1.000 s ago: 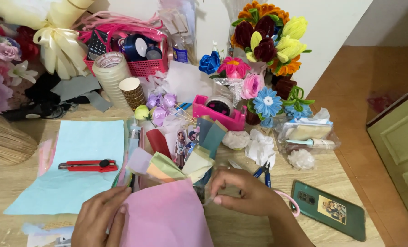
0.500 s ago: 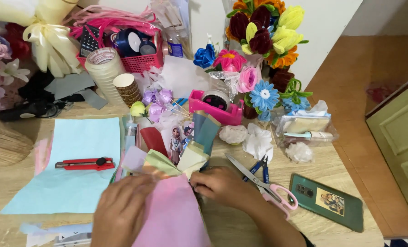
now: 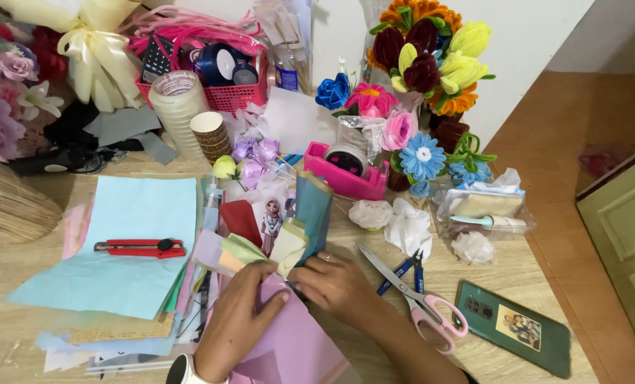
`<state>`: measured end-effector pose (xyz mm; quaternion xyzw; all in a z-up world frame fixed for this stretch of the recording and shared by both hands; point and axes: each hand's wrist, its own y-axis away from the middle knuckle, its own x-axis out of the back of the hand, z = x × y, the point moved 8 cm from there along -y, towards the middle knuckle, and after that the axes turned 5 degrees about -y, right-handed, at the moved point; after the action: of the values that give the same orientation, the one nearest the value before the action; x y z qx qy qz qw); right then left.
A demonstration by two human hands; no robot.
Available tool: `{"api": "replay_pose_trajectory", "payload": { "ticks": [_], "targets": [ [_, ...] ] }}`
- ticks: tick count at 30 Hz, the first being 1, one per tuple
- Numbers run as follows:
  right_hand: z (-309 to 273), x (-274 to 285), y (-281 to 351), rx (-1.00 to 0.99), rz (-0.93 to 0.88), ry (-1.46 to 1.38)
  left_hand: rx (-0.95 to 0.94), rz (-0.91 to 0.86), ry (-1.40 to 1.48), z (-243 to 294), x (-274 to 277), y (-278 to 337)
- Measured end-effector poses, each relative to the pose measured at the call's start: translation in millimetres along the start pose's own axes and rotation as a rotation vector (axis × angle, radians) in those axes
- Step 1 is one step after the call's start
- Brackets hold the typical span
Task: The person wraps a bouquet of artificial flowers with multiple layers of colored paper. They use scissors to trim the paper edges and a utility knife to cut larger sheets. The person secures the wrapping with tape and adjusts the layers to create a finished presentation.
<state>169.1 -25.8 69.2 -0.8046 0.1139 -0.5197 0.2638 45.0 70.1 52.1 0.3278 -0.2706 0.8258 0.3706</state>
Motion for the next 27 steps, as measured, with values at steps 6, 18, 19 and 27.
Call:
{"api": "replay_pose_trajectory", "payload": {
  "ticks": [6, 18, 19, 27],
  "targets": [
    [-20.8, 16.6, -3.7, 0.153, 0.147, 0.080, 0.179, 0.042, -0.239, -8.8, 12.7, 4.2],
    [-42.6, 40.1, -18.6, 0.106, 0.159, -0.489, -0.045, 0.163, -0.057, 14.0, -12.9, 8.4],
    [-40.5, 39.8, -18.5, 0.105, 0.157, -0.488, -0.045, 0.162, -0.055, 15.2, -14.3, 8.8],
    [-22.5, 25.7, -23.5, -0.114, -0.006, -0.408, -0.098, 0.221, -0.069, 19.7, -16.2, 11.3]
  ]
}}
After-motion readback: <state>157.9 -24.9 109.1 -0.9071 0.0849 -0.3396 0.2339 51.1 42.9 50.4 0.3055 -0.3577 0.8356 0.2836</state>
